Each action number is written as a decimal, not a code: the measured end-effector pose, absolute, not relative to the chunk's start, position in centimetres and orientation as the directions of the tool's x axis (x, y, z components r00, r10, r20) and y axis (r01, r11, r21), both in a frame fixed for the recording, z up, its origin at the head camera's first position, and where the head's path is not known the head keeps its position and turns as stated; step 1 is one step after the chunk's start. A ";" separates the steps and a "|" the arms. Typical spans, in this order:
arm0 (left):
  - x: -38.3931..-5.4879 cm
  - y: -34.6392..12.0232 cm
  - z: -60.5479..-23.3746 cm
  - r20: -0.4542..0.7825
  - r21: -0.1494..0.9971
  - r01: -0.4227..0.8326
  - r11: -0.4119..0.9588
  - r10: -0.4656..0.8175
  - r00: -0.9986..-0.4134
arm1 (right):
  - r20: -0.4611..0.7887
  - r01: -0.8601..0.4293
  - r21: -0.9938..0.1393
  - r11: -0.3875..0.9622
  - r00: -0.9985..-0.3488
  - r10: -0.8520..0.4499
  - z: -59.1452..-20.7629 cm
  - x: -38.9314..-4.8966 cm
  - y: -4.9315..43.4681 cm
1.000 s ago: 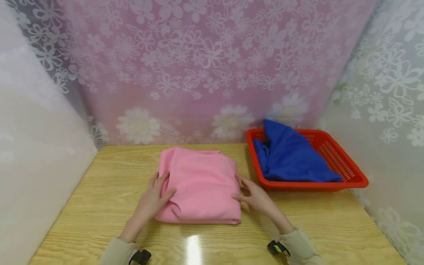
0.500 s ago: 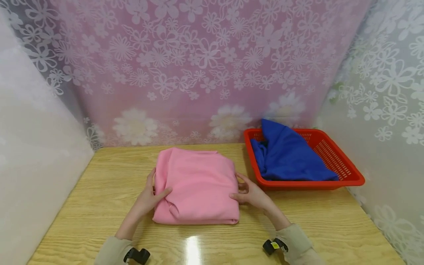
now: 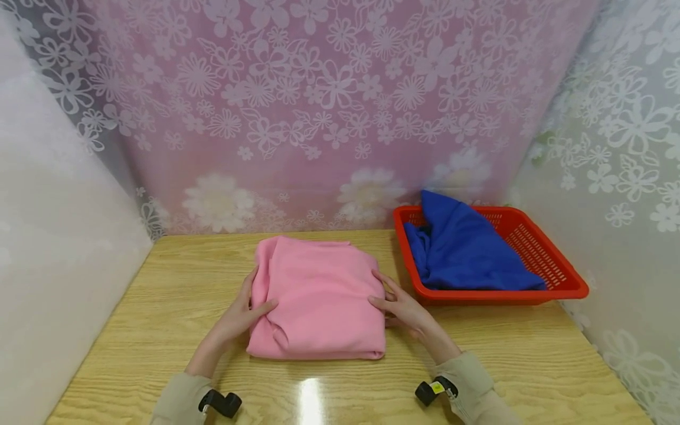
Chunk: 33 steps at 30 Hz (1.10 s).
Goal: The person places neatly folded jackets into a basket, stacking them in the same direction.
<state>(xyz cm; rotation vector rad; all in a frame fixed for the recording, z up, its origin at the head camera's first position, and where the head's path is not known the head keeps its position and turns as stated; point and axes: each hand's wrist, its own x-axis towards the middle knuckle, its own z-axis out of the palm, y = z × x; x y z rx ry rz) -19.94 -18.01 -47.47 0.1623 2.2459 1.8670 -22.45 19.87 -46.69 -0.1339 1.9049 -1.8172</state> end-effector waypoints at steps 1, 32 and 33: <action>-20.0 -17.9 -47.6 -0.085 0.985 -0.047 0.165 0.228 -0.970 | -0.282 0.264 -0.959 0.103 -0.870 -0.404 -46.7 -22.5 19.8; -19.3 -17.9 -44.6 0.114 0.993 0.116 -0.002 0.189 -0.975 | -0.201 0.202 -0.979 0.027 -0.939 -0.279 -42.0 -21.3 18.0; -19.3 -18.0 -44.2 0.120 0.993 0.121 -0.008 0.191 -0.974 | -0.191 0.189 -0.981 0.034 -0.940 -0.283 -41.6 -21.3 18.0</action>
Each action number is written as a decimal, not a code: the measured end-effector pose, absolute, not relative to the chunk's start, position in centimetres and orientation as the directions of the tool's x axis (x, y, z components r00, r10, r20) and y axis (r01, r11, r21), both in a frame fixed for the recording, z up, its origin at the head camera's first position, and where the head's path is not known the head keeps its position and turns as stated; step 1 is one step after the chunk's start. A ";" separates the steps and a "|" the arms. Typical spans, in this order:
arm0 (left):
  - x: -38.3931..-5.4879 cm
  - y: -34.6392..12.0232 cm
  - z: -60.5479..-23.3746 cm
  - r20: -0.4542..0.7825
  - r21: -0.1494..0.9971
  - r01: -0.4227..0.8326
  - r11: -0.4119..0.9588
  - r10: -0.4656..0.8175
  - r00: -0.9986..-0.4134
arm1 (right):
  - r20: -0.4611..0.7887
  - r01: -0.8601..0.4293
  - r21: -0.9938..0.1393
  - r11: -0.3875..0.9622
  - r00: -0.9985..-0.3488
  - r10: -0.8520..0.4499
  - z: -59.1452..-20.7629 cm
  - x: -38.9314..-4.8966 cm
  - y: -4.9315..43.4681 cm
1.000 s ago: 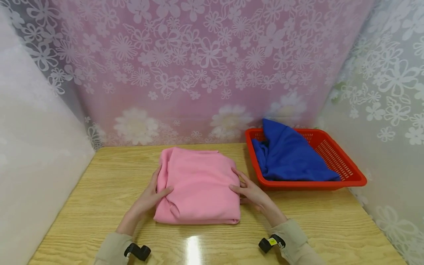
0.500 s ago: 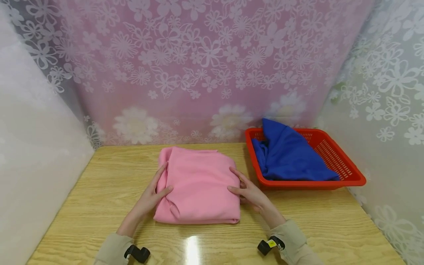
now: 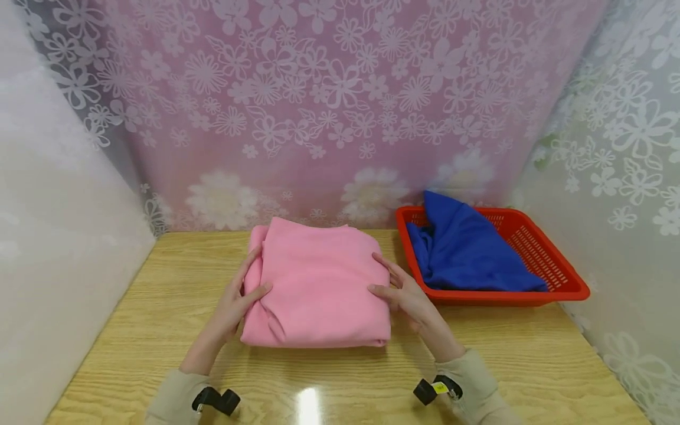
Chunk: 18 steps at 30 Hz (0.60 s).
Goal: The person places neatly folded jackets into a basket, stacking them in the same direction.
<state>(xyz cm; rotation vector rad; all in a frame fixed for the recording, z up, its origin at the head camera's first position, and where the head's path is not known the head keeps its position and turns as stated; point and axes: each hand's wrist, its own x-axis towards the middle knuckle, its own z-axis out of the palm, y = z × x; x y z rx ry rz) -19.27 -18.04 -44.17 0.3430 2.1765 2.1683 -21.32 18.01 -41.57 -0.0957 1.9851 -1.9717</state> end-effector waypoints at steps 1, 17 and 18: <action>-19.3 -18.1 -43.8 0.127 0.992 0.127 -0.014 0.196 -0.972 | -0.178 0.176 -0.984 0.034 -0.940 -0.290 -41.1 -21.3 18.0; -19.5 -17.0 -40.1 0.160 0.987 0.160 -0.017 0.214 -0.964 | -0.090 0.080 -0.996 0.044 -0.946 -0.311 -38.0 -21.2 19.4; -19.6 -16.8 -40.0 0.161 0.987 0.160 -0.020 0.217 -0.963 | -0.094 0.080 -0.995 0.056 -0.947 -0.307 -37.8 -21.2 19.6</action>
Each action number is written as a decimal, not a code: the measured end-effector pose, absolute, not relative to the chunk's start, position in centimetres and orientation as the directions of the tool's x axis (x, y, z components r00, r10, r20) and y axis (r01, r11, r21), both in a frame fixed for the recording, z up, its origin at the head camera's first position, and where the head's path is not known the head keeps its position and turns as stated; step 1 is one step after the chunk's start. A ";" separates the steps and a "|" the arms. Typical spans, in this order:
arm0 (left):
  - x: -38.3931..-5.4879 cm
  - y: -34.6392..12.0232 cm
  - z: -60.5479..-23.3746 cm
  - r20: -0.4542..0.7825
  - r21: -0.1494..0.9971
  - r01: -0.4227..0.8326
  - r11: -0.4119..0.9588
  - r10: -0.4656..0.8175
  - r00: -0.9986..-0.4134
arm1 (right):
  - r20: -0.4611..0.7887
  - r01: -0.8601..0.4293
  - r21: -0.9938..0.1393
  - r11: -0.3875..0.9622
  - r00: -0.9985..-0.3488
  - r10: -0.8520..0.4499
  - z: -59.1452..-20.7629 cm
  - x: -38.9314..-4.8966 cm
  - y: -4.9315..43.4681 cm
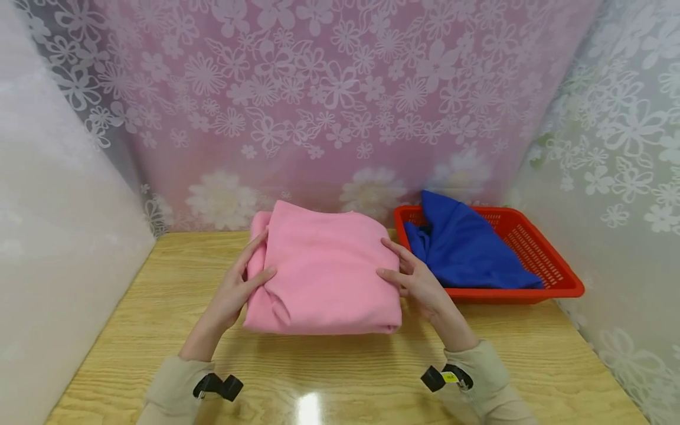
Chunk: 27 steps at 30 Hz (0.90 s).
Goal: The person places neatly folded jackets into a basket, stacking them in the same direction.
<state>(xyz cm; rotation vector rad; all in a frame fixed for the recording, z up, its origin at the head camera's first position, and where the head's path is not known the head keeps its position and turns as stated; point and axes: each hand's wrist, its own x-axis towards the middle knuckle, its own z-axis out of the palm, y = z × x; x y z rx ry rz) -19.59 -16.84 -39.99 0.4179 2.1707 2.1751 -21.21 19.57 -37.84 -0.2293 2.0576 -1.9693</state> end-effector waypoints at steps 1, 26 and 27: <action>-19.7 -16.6 -39.8 0.163 0.986 0.163 -0.019 0.218 -0.962 | -0.097 0.079 -0.994 0.070 -0.949 -0.300 -37.7 -21.2 19.8; -24.3 -3.4 -35.7 0.346 0.936 0.312 -0.161 0.273 -0.898 | -0.030 0.017 -0.996 0.083 -0.988 -0.152 -30.2 -22.1 32.4; -24.5 -2.6 -35.5 0.358 0.932 0.323 -0.165 0.280 -0.891 | -0.022 0.010 -0.997 0.081 -0.989 -0.146 -30.0 -22.3 33.2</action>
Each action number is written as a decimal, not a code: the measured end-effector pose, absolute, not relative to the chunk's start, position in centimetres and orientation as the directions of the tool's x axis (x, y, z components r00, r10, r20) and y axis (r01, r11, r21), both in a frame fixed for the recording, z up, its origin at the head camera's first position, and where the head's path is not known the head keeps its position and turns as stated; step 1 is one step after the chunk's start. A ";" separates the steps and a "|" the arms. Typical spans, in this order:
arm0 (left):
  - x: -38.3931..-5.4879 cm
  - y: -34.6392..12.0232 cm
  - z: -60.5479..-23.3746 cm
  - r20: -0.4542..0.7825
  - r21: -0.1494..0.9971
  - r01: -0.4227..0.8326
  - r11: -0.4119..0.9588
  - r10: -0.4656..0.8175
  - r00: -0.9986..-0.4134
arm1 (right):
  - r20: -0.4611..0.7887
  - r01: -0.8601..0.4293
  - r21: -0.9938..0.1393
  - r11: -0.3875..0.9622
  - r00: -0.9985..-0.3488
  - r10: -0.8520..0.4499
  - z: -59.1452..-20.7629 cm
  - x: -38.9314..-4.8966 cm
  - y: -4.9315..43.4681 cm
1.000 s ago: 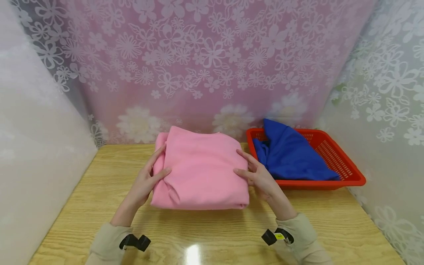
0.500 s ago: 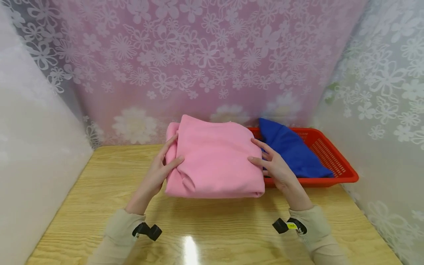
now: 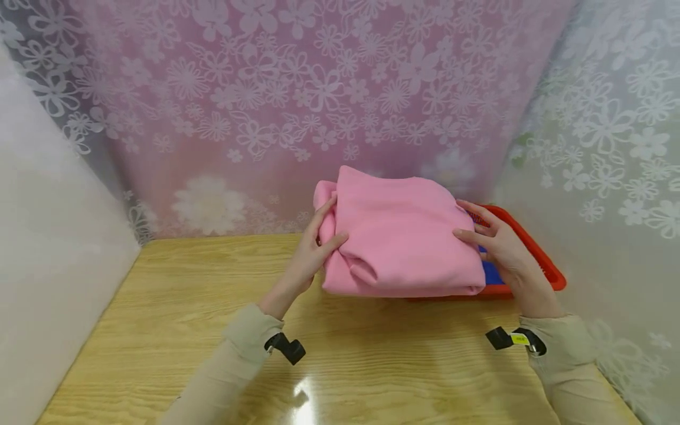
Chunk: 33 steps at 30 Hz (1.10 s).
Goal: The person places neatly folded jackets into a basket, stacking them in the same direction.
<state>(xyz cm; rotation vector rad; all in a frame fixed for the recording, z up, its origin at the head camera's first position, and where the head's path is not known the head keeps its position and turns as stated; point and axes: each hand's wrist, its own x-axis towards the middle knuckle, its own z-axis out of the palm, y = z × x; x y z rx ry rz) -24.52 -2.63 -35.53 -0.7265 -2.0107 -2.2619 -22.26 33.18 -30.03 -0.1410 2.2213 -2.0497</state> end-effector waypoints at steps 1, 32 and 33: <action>-24.7 -1.8 -35.4 0.371 0.927 0.335 -0.167 0.286 -0.884 | -0.020 0.010 -0.997 0.076 -0.990 -0.138 -29.9 -22.4 34.0; -29.0 15.0 -39.1 0.206 0.954 0.259 0.150 0.301 -0.931 | -0.131 0.137 -0.920 0.367 -0.991 0.041 -35.1 -27.2 48.8; -28.9 15.2 -39.2 0.178 0.958 0.234 0.164 0.294 -0.939 | -0.125 0.130 -0.896 0.424 -0.991 0.040 -35.5 -27.3 48.8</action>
